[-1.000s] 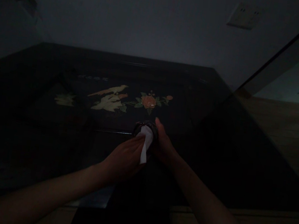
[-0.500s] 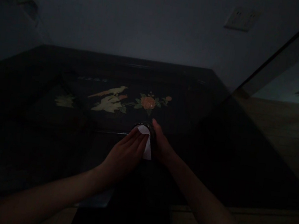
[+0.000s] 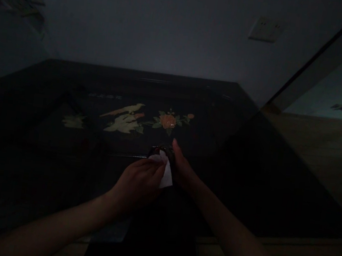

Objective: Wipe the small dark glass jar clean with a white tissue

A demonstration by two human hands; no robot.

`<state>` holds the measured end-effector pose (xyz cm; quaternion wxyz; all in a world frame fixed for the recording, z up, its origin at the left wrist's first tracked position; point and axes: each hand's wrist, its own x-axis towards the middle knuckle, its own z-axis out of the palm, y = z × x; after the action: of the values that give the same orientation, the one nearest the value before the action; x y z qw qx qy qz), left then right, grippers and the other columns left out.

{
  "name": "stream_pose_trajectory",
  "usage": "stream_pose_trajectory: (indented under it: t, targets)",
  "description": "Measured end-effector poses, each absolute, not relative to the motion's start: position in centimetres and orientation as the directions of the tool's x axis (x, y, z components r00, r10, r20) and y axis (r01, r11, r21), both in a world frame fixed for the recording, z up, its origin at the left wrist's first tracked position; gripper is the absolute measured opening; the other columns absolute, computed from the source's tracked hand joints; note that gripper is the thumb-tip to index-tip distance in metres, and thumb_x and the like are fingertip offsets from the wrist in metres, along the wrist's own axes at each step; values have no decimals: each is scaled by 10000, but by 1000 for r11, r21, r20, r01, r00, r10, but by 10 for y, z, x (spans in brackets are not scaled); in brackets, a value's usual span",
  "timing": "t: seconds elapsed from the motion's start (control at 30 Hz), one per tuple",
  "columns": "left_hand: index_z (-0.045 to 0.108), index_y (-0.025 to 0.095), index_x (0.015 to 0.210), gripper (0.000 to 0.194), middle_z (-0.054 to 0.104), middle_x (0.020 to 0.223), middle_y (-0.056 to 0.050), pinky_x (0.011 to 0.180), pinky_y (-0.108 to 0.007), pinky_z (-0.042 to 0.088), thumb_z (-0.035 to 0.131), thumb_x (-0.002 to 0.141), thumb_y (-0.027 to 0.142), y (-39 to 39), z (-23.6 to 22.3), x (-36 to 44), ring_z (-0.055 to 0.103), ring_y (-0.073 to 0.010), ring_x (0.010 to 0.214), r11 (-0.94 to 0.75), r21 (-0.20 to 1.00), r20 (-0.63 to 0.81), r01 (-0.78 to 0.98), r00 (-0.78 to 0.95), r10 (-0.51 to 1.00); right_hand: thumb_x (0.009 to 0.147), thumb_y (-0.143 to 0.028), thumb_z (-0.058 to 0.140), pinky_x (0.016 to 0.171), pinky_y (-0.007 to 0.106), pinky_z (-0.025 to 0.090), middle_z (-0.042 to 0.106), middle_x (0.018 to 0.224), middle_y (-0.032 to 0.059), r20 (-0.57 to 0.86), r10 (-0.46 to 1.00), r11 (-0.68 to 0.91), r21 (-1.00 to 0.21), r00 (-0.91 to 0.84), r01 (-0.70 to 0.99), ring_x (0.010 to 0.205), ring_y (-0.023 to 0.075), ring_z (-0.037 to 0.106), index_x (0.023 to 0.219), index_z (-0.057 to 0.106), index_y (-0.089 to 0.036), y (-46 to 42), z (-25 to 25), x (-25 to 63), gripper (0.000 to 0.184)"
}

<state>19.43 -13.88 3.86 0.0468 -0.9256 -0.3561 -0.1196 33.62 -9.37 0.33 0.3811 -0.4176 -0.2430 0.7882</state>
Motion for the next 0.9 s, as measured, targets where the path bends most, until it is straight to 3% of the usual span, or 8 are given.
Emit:
stream_pose_trajectory:
  t: [0.13,0.27,0.47,0.67,0.9]
  targets:
    - [563,67,1088,329,715,973,-140,835,-384,555,536,790,203,-136,35,190,685,-249,894,-758,196,301,622,697,651,828,-659,445,678,302,485,727,730,29,-430,837,-542,-737,-338,-404,683,192,661,1001,691,-179,-92,6,338,567]
    - [468,43,1217,457,658,1153,-184,945,-385,508,513,780,166,-135,26,191,606,-259,1117,-770,293,337,567,692,638,860,-589,420,710,309,487,719,702,32,-439,849,-528,-729,-294,-436,682,192,657,959,697,-158,-90,10,338,522]
    - [398,-30,1304,509,516,1353,-238,1082,-399,387,447,851,197,-134,14,195,444,-281,1311,-788,131,331,601,723,606,820,-587,462,815,348,489,720,713,39,-466,835,-551,-693,-294,-465,823,232,677,881,686,-172,-90,10,336,476]
    - [472,-10,1283,439,591,1290,-186,1119,-399,338,382,884,150,-132,15,197,515,-261,1251,-739,-41,368,673,698,615,838,-528,468,849,343,487,724,738,25,-491,830,-552,-655,-264,-516,871,222,677,901,679,-179,-91,10,334,412]
    - [487,-28,1268,431,583,1291,-209,1112,-386,358,396,880,134,-140,19,200,520,-263,1247,-667,-100,361,738,651,668,902,-471,408,862,314,483,738,789,32,-527,818,-563,-657,-230,-501,880,201,684,994,682,-157,-96,22,329,426]
